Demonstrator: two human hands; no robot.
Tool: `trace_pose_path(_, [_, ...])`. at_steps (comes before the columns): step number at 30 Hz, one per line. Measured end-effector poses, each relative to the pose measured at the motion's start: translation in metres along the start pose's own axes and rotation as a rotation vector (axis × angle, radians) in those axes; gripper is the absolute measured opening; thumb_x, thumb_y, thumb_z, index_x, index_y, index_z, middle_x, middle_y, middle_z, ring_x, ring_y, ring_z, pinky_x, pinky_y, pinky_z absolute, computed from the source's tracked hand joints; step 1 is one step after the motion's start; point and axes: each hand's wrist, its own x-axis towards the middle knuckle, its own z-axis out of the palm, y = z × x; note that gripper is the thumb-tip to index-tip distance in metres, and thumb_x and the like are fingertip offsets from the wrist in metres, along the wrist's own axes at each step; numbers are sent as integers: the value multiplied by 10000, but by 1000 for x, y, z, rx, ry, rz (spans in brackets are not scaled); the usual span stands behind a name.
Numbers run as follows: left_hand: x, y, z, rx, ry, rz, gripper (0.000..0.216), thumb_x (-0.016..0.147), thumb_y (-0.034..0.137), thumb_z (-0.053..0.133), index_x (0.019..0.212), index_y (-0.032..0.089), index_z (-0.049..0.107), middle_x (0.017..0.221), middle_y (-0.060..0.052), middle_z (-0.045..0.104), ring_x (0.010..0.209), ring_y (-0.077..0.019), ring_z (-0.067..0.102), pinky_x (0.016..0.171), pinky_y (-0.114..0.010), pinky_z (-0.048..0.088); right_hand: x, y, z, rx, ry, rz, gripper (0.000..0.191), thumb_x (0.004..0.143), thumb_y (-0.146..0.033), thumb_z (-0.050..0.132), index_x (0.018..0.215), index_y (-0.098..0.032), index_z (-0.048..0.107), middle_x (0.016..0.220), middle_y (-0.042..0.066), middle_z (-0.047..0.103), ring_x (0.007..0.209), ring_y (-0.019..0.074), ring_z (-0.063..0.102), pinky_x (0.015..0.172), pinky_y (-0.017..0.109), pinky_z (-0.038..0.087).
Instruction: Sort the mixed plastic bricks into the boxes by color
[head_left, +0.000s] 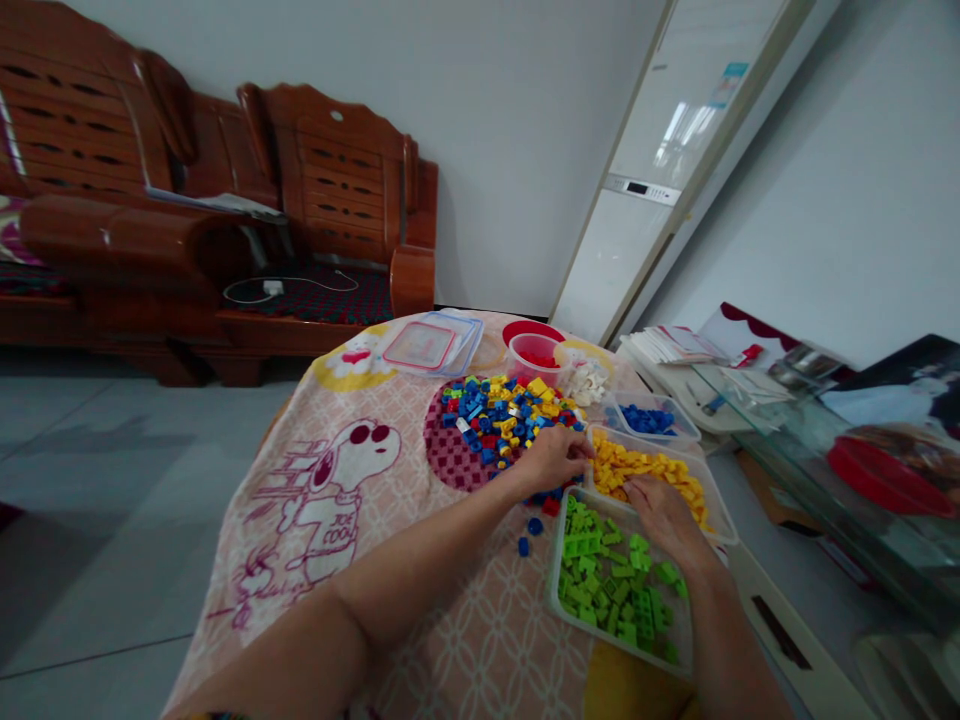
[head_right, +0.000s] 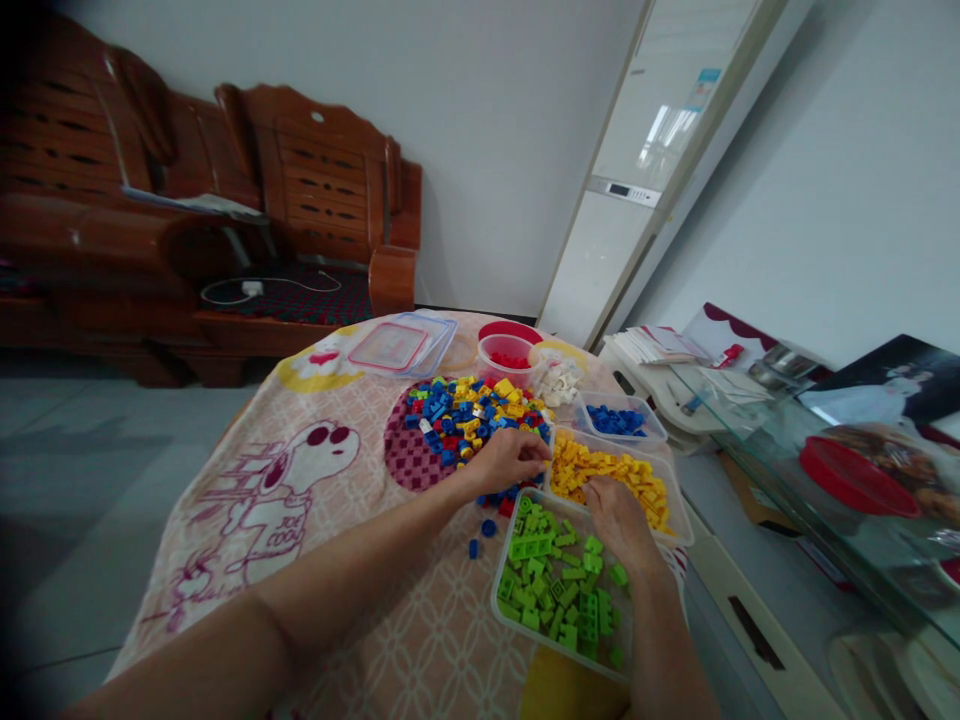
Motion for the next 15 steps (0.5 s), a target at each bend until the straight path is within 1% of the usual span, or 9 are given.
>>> trace_pose_path(2, [1, 3, 10, -59, -16, 32, 349, 724, 102, 567, 1048, 128, 692, 863, -40, 731, 750, -128, 661, 710, -208, 508, 0, 0, 0, 6, 7, 8, 385, 927, -311, 296, 786, -182, 630, 850, 94, 676, 814, 203, 611, 765, 300, 414])
trace_pose_path(3, [1, 3, 12, -73, -16, 48, 376, 719, 92, 563, 1073, 130, 686, 879, -41, 732, 762, -129, 663, 725, -212, 511, 0, 0, 0, 4, 9, 13, 383, 923, -314, 300, 780, -181, 630, 839, 91, 675, 809, 204, 610, 762, 300, 413])
trace_pose_path(5, [1, 1, 7, -63, -1, 58, 368, 721, 98, 567, 1066, 127, 692, 873, -43, 733, 768, -133, 664, 736, -214, 510, 0, -2, 0, -4, 6, 13, 382, 921, -314, 300, 754, -182, 617, 814, 84, 668, 789, 200, 607, 752, 296, 405])
trace_pose_path(7, [1, -3, -6, -9, 35, 40, 312, 731, 121, 580, 1015, 122, 710, 839, -41, 732, 747, -134, 661, 720, -207, 503, 0, -3, -2, -10, -1, 9, 379, 923, -312, 298, 731, -183, 599, 792, 78, 659, 761, 192, 598, 734, 293, 395])
trace_pose_path(11, [2, -13, -42, 148, 129, 8, 208, 745, 158, 595, 898, 148, 736, 818, -21, 732, 719, -126, 646, 695, -198, 477, 0, -3, -4, -28, -10, 12, 366, 928, -313, 303, 717, -185, 574, 766, 68, 643, 720, 179, 578, 686, 287, 369])
trace_pose_path(13, [2, -18, -58, 218, 176, -16, 190, 742, 166, 598, 872, 151, 736, 797, -18, 728, 716, -128, 642, 678, -196, 467, 0, -2, -3, -42, -22, 8, 367, 931, -318, 305, 703, -190, 561, 741, 58, 631, 708, 174, 570, 667, 283, 358])
trace_pose_path(15, [2, -22, -70, 297, 200, -51, 177, 736, 166, 593, 838, 149, 738, 759, -22, 722, 702, -134, 637, 660, -199, 460, 0, 0, -2, -50, -25, 6, 374, 935, -323, 299, 694, -192, 553, 731, 54, 624, 700, 172, 565, 661, 282, 355])
